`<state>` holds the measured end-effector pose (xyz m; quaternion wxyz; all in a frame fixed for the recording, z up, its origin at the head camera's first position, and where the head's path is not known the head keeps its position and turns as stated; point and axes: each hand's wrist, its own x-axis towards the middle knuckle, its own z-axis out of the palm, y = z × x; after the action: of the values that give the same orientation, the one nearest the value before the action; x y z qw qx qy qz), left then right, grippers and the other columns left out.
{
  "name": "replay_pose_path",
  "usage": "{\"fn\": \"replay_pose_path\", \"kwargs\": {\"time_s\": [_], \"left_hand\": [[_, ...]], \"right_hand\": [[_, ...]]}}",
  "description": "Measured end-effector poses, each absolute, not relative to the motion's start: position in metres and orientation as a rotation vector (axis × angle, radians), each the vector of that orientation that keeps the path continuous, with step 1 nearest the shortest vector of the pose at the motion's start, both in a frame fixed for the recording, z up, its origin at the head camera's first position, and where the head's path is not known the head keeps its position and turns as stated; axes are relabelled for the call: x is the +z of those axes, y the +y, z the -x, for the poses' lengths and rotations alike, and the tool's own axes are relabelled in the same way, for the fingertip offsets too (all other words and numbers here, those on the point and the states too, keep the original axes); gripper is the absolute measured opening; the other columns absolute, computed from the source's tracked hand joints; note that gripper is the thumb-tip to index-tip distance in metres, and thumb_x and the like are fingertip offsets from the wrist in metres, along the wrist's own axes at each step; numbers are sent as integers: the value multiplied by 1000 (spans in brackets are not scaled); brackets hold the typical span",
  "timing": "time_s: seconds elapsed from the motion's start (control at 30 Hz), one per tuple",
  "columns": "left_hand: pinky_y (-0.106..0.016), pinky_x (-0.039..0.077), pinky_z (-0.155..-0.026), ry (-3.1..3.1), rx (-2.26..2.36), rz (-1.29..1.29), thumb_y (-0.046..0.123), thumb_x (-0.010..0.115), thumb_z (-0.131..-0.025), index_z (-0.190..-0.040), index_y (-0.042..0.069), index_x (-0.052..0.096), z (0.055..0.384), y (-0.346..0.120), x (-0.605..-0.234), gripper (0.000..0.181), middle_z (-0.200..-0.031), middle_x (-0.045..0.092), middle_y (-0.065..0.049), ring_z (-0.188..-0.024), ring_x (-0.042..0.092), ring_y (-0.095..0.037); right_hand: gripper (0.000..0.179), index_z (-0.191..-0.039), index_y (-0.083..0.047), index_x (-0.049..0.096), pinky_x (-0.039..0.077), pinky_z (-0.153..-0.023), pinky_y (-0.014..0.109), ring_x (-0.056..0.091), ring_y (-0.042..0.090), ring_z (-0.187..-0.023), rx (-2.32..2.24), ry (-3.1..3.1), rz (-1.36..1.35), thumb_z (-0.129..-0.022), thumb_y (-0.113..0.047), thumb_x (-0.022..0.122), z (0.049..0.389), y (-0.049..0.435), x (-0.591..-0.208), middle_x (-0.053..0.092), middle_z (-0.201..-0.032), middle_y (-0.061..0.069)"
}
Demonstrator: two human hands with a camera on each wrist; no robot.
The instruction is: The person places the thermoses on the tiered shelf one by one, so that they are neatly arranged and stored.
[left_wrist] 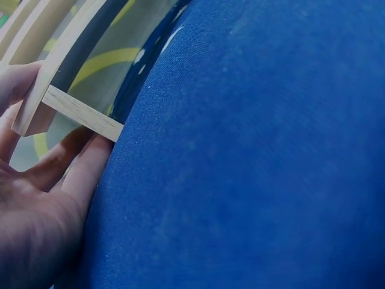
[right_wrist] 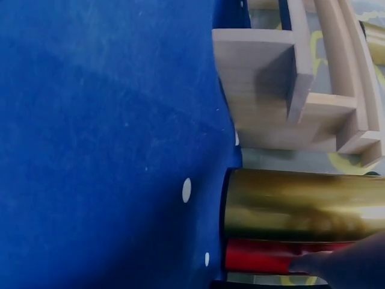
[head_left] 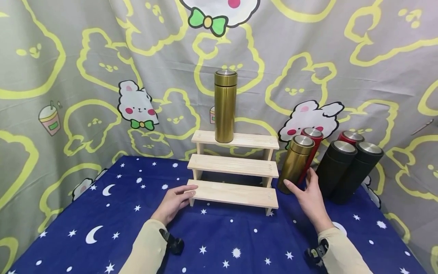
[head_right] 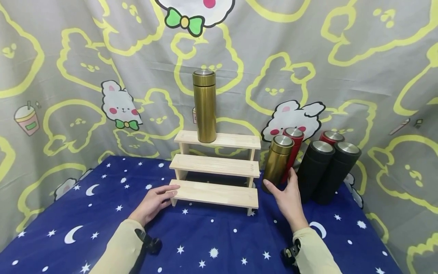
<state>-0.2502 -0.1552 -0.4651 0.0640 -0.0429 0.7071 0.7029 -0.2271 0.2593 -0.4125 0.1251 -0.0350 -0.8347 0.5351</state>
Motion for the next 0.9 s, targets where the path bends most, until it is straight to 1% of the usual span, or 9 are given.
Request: {"fn": "replay_pose_path", "kwargs": {"time_s": [0.17, 0.27, 0.37, 0.53, 0.63, 0.77, 0.9], "left_hand": [[-43, 48, -97, 2116, 2137, 108, 16, 75, -88, -116, 4, 72, 248, -155, -467, 31, -135, 55, -15, -112, 60, -25], [-44, 48, -97, 2113, 2150, 94, 15, 75, -89, -117, 2, 72, 248, -155, -468, 31, -134, 56, -17, -110, 61, -25], [-44, 48, -96, 2109, 2157, 95, 14, 75, -89, -116, 2, 72, 249, -155, -470, 30, -133, 56, -16, -109, 61, -25], [-43, 48, -97, 2099, 2154, 97, 15, 75, -89, -118, 2, 71, 247, -156, -470, 32, -135, 55, -16, -111, 60, -25], [-42, 48, -97, 2100, 2141, 114, 14, 74, -90, -119, 2, 71, 246, -158, -468, 32, -136, 54, -16, -111, 60, -24], [-41, 48, -97, 2108, 2135, 118, 14, 74, -89, -119, 2, 70, 250, -160, -465, 32, -137, 53, -17, -113, 59, -25], [-41, 48, -97, 2104, 2126, 108, 15, 75, -89, -120, 3, 70, 253, -159, -464, 34, -138, 52, -17, -115, 58, -26]], "right_hand": [[109, -155, -5, -11, 13, -114, 57, 2, 38, -146, 1563, -2445, 103, -91, -34, 72, 233, 262, -419, -5, -160, 23], [108, -155, -3, -9, 13, -115, 57, 4, 40, -145, 1537, -2447, 105, -91, -31, 73, 237, 262, -423, -3, -159, 26], [106, -155, 1, -2, 17, -114, 57, 12, 43, -144, 1472, -2435, 143, -89, -32, 74, 241, 262, -425, 7, -156, 30], [97, -152, 4, 13, 30, -108, 54, 33, 44, -133, 1418, -2366, 223, -87, -28, 77, 249, 259, -428, 26, -145, 30], [92, -150, 5, 17, 35, -106, 53, 38, 43, -129, 1450, -2339, 233, -87, -25, 77, 254, 254, -428, 28, -143, 29], [87, -149, 5, 20, 37, -106, 52, 39, 44, -128, 1476, -2306, 263, -88, -24, 76, 262, 250, -426, 28, -143, 29], [82, -147, 6, 24, 38, -104, 52, 41, 43, -127, 1495, -2250, 298, -88, -20, 75, 266, 250, -424, 31, -143, 28]]}}
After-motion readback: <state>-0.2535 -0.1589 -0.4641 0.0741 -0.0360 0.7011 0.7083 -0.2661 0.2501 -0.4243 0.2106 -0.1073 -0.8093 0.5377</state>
